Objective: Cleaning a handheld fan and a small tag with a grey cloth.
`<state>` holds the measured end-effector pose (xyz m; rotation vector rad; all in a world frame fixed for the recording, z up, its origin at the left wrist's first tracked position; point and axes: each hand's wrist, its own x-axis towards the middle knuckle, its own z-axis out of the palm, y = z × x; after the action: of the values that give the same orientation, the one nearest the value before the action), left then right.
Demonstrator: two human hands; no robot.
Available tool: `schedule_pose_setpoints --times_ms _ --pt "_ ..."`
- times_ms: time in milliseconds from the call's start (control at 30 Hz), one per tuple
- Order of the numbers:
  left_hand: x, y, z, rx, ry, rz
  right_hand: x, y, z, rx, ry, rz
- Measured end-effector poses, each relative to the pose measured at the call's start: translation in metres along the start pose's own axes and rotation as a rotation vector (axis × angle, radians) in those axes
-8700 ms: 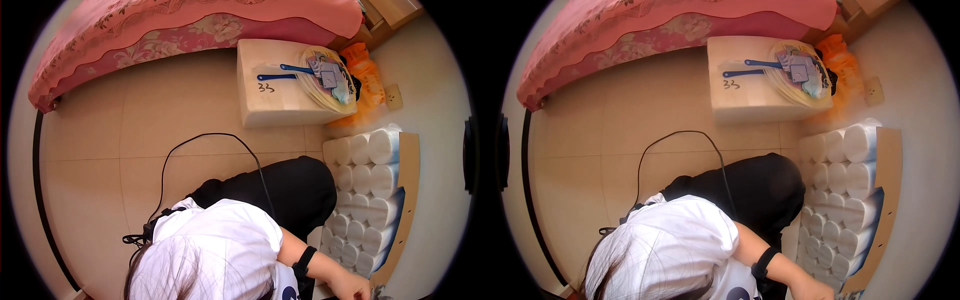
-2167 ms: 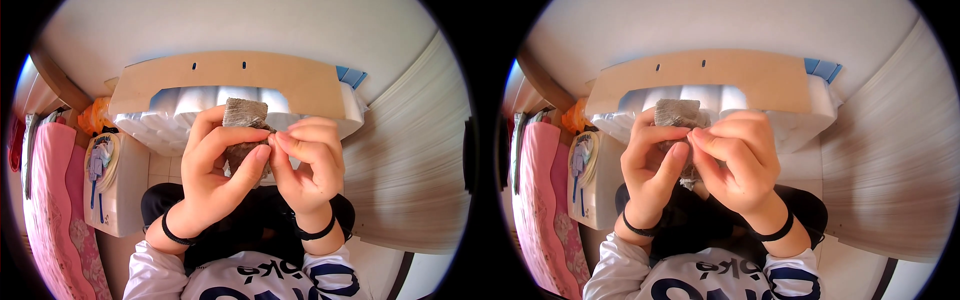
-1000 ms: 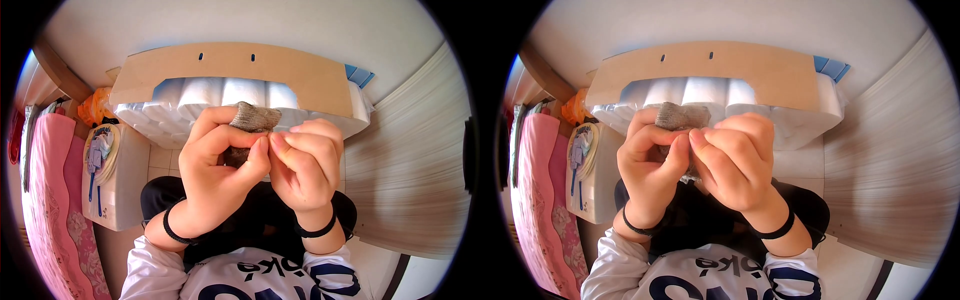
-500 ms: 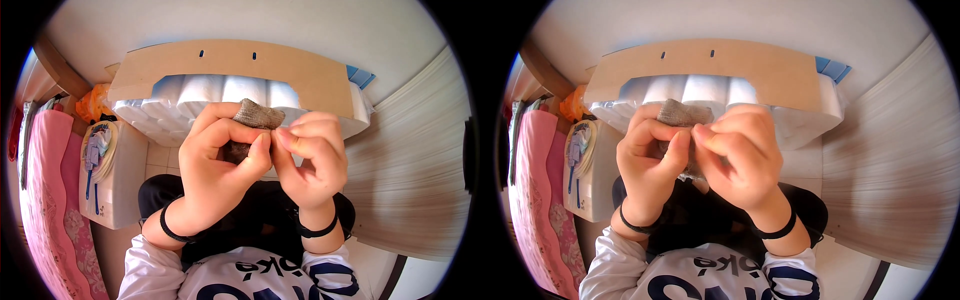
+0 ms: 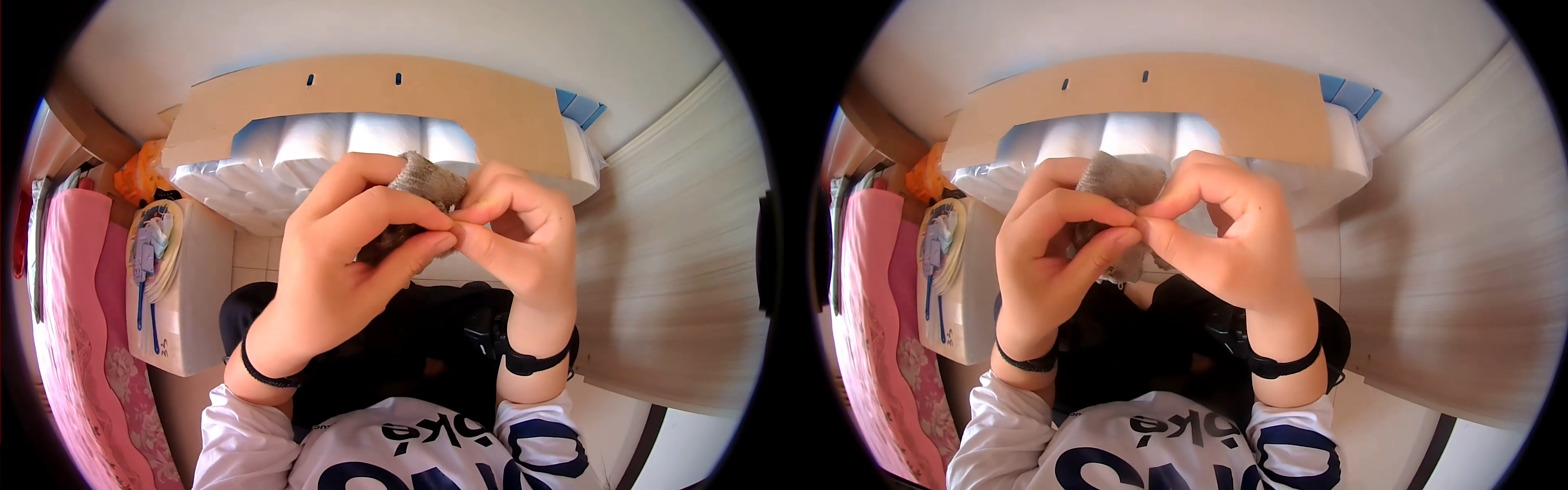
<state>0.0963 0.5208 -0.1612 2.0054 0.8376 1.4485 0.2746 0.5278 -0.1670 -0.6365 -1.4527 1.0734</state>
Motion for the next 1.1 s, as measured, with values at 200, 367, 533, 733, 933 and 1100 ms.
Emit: schedule_pose_setpoints --times_ms 200,367,533,733,933,1100 --pt "0.003 0.000 -0.002 -0.015 -0.123 -0.036 0.000 -0.006 -0.007 -0.045 -0.093 0.117" --pt "0.004 0.000 -0.001 -0.013 -0.150 -0.040 0.000 -0.010 -0.009 -0.051 -0.123 0.225" --pt "0.001 -0.001 -0.001 -0.059 -0.180 -0.094 -0.001 -0.013 -0.013 -0.080 -0.168 0.323" --pt "0.001 -0.003 0.000 -0.101 -0.248 -0.099 -0.001 -0.011 -0.018 -0.039 -0.227 0.363" --pt "0.002 -0.005 0.003 -0.120 -0.240 -0.023 0.000 -0.007 -0.022 0.101 -0.293 0.417" --pt "0.001 -0.009 0.005 -0.142 -0.213 0.025 0.000 -0.001 -0.026 0.222 -0.347 0.425"
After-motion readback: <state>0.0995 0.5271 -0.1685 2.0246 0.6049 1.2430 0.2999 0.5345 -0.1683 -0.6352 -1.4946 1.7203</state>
